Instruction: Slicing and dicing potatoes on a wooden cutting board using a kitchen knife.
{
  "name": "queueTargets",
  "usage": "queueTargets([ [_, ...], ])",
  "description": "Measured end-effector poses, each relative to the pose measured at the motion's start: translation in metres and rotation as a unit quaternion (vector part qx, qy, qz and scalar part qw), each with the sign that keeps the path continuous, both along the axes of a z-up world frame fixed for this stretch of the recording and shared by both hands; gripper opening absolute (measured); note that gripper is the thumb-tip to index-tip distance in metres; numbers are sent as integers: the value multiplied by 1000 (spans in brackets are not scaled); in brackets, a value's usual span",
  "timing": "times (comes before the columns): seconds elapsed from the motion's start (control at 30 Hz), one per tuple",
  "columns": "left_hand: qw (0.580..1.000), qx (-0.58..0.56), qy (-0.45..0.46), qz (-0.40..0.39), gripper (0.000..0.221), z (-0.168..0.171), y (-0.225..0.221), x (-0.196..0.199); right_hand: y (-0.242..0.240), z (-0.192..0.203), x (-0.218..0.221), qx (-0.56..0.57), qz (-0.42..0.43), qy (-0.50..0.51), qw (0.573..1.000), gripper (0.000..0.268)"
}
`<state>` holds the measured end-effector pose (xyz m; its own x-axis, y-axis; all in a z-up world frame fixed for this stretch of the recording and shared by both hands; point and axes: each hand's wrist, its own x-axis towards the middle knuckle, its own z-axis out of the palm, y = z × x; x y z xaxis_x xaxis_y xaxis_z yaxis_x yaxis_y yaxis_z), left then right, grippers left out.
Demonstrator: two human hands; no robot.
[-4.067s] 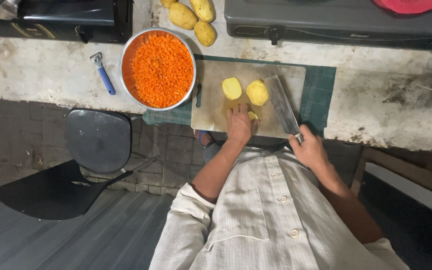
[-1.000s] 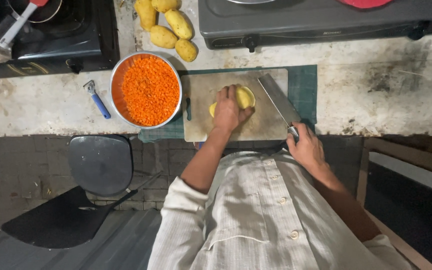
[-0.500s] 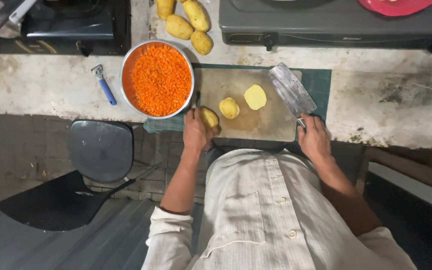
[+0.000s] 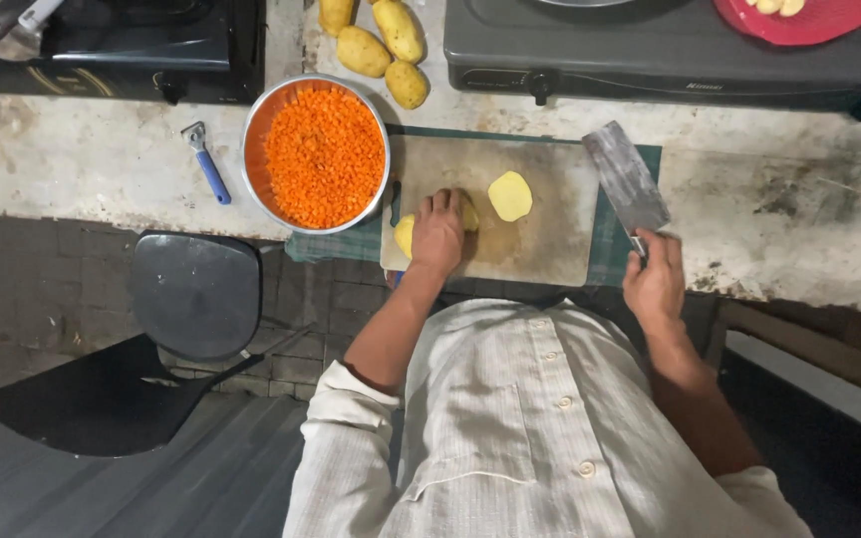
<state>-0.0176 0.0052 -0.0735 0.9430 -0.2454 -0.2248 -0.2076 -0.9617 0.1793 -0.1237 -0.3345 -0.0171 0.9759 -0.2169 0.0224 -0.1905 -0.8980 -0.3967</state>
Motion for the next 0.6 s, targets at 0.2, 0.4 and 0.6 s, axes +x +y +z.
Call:
queueTargets([
  [0.2, 997, 12, 73, 2, 89, 65, -14, 8, -7, -11, -5, 10, -16, -7, 1000, 39],
  [0.4, 995, -85, 43, -17, 84, 82, -24, 10, -3, -8, -6, -3, -9, -4, 1000, 41],
  [0.6, 994, -87, 67, -27, 81, 78, -77, 30, -3, -7, -2, 21, 12, -57, 998, 43],
])
